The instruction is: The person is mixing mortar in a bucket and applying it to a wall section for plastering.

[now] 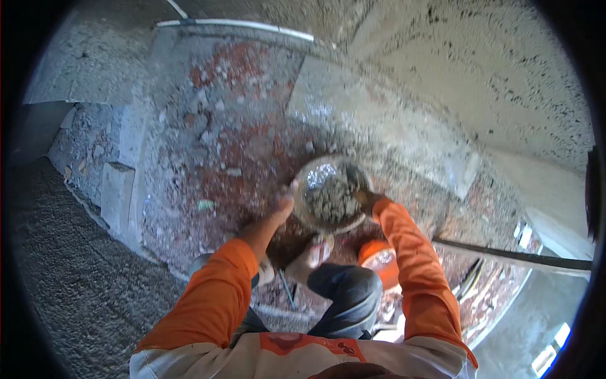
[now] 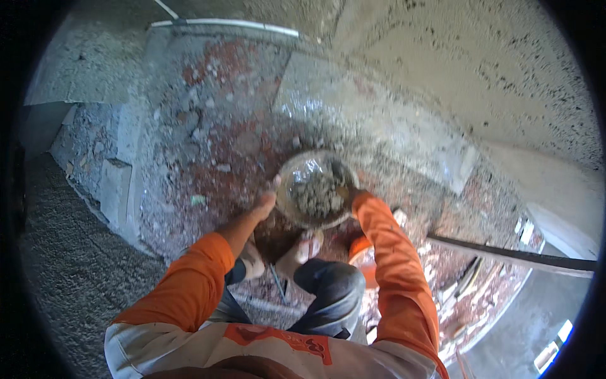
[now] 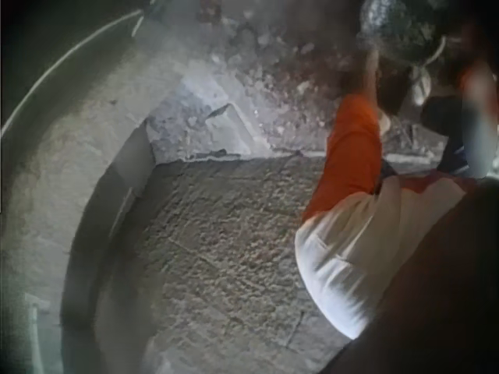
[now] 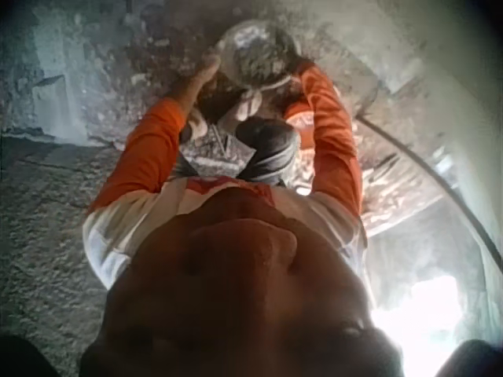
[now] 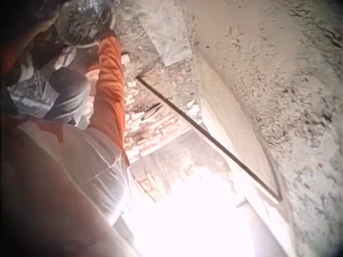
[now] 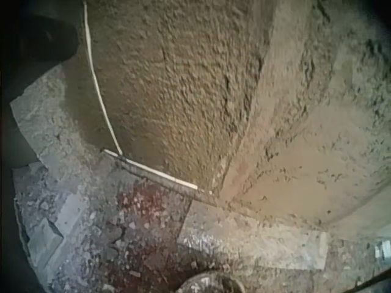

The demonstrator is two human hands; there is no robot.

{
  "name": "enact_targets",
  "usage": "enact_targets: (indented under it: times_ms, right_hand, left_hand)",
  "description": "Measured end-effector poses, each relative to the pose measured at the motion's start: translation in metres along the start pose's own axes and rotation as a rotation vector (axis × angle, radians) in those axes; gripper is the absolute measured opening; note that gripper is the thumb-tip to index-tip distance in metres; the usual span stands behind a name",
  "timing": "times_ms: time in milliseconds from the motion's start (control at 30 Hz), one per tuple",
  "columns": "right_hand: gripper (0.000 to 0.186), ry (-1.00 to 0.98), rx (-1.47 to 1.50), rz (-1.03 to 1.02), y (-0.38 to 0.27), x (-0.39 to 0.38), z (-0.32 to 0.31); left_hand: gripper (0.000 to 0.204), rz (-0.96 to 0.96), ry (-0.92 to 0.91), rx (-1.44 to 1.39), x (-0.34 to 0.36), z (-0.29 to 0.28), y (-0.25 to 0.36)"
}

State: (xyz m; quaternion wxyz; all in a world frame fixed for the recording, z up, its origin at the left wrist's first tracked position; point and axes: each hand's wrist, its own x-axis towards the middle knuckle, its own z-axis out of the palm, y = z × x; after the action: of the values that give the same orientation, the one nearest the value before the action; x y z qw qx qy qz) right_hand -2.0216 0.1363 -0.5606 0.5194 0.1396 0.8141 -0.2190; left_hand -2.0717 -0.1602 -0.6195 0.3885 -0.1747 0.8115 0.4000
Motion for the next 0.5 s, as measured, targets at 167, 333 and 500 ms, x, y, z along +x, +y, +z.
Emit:
enact_targets:
  times_ms: [167, 333, 500]
  right_hand:
    - [0.045, -0.174, -0.455, -0.267, -0.037, 0.023, -0.008]
    - [0.044, -0.053, -0.67, -0.243, -0.022, 0.062, 0.02]
    - [0.035, 0.1, -0.697, -0.365, -0.09, 0.041, 0.036]
  left_hand:
    - [0.074, 0.056, -0.154, -0.135, -0.006, -0.035, 0.008]
    - [0.076, 0.062, -0.119, -0.314, -0.012, -0.032, 0.021]
    - [0.064, 0.125, 0.129, -0.48, -0.007, -0.057, 0.0]
